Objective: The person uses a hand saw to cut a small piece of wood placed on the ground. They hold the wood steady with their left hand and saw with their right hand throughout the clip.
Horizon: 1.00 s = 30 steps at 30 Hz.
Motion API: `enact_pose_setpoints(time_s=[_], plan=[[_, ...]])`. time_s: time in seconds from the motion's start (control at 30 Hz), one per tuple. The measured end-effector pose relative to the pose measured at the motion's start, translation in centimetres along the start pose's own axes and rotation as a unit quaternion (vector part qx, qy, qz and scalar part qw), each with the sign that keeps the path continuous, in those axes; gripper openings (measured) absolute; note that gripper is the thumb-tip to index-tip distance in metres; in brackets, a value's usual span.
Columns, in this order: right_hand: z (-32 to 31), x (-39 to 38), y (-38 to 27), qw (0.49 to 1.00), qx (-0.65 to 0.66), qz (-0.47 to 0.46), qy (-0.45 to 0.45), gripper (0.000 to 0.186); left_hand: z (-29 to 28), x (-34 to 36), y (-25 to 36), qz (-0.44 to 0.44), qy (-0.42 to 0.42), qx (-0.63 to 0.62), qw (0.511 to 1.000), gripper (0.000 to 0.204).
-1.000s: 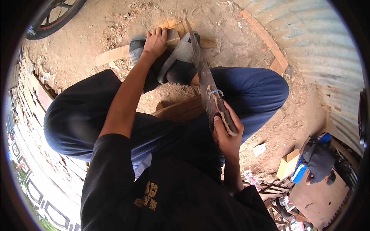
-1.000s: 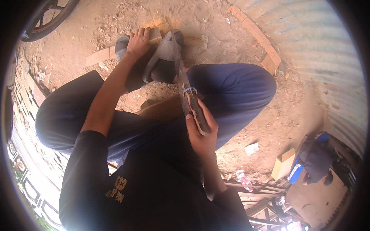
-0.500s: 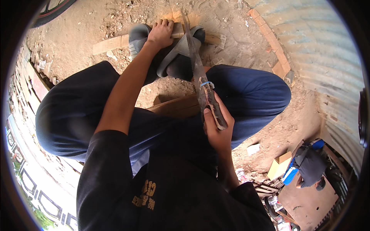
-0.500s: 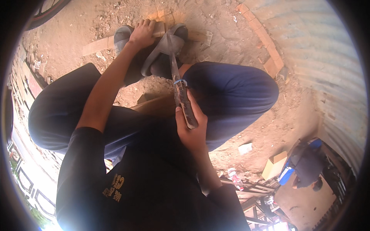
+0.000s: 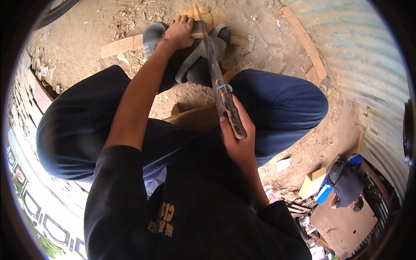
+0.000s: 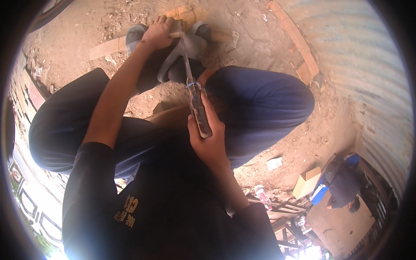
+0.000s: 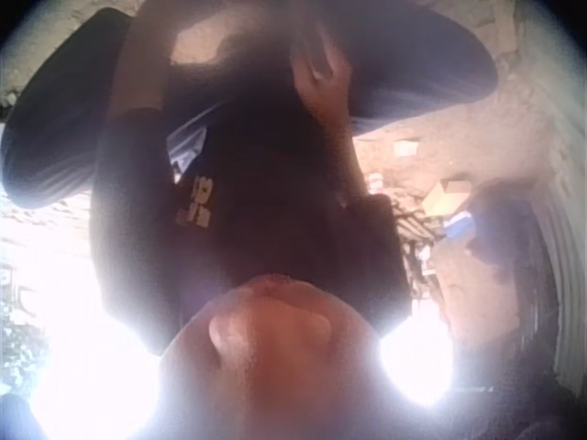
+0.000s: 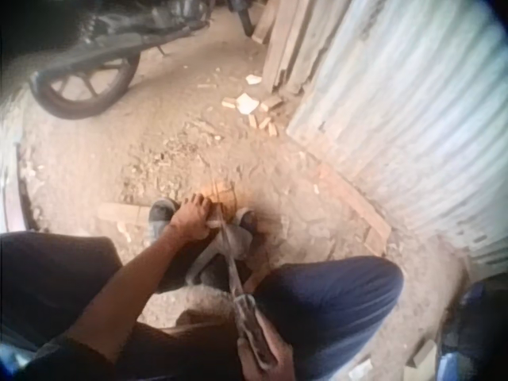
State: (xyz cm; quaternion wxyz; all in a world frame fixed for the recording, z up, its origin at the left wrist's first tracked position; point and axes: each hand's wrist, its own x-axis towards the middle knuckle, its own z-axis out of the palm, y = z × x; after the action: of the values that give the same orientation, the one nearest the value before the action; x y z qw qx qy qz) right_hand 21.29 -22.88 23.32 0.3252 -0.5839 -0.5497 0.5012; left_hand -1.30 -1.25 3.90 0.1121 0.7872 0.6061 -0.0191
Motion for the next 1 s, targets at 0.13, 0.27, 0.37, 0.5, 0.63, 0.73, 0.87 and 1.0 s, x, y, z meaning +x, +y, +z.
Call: enact_pose_setpoints(time_s=[0.13, 0.27, 0.37, 0.5, 0.63, 0.73, 0.87, 1.0], plan=[[0.2, -0.2, 0.3, 1.0, -0.001, 0.009, -0.01, 0.056, 0.4, 0.0, -0.5, -0.001, 0.003, -0.016, 1.0, 0.064], [0.0, -0.5, 0.0, 0.999, -0.024, -0.035, -0.003, 0.057, 0.2, 0.0, -0.4, 0.006, 0.004, -0.016, 1.0, 0.063], [0.5, -0.8, 0.2, 1.0, -0.013, -0.017, 0.002, 0.056, 0.1, 0.1, -0.3, 0.0, 0.006, -0.014, 1.0, 0.063], [1.0, -0.9, 0.3, 0.999, -0.033, -0.03, 0.01, 0.056, 0.2, 0.1, -0.3, 0.003, 0.001, -0.017, 1.0, 0.062], [0.7, -2.2, -1.7, 0.998, -0.057, 0.038, -0.003, 0.056, 0.3, -0.2, -0.1, -0.004, 0.015, -0.012, 1.0, 0.061], [0.6, -1.8, -0.3, 0.998, -0.05, -0.014, 0.022, 0.057, 0.4, 0.2, -0.6, 0.005, 0.042, -0.013, 0.999, 0.056], [0.2, -1.5, -1.0, 0.999, -0.029, 0.027, 0.01, 0.058, 1.3, 0.3, -1.0, 0.012, 0.056, -0.017, 0.998, 0.053], [-0.3, -2.9, -1.3, 0.998, -0.064, 0.007, 0.022, 0.057, 0.6, 0.5, -0.5, 0.009, 0.04, -0.034, 0.999, 0.057]])
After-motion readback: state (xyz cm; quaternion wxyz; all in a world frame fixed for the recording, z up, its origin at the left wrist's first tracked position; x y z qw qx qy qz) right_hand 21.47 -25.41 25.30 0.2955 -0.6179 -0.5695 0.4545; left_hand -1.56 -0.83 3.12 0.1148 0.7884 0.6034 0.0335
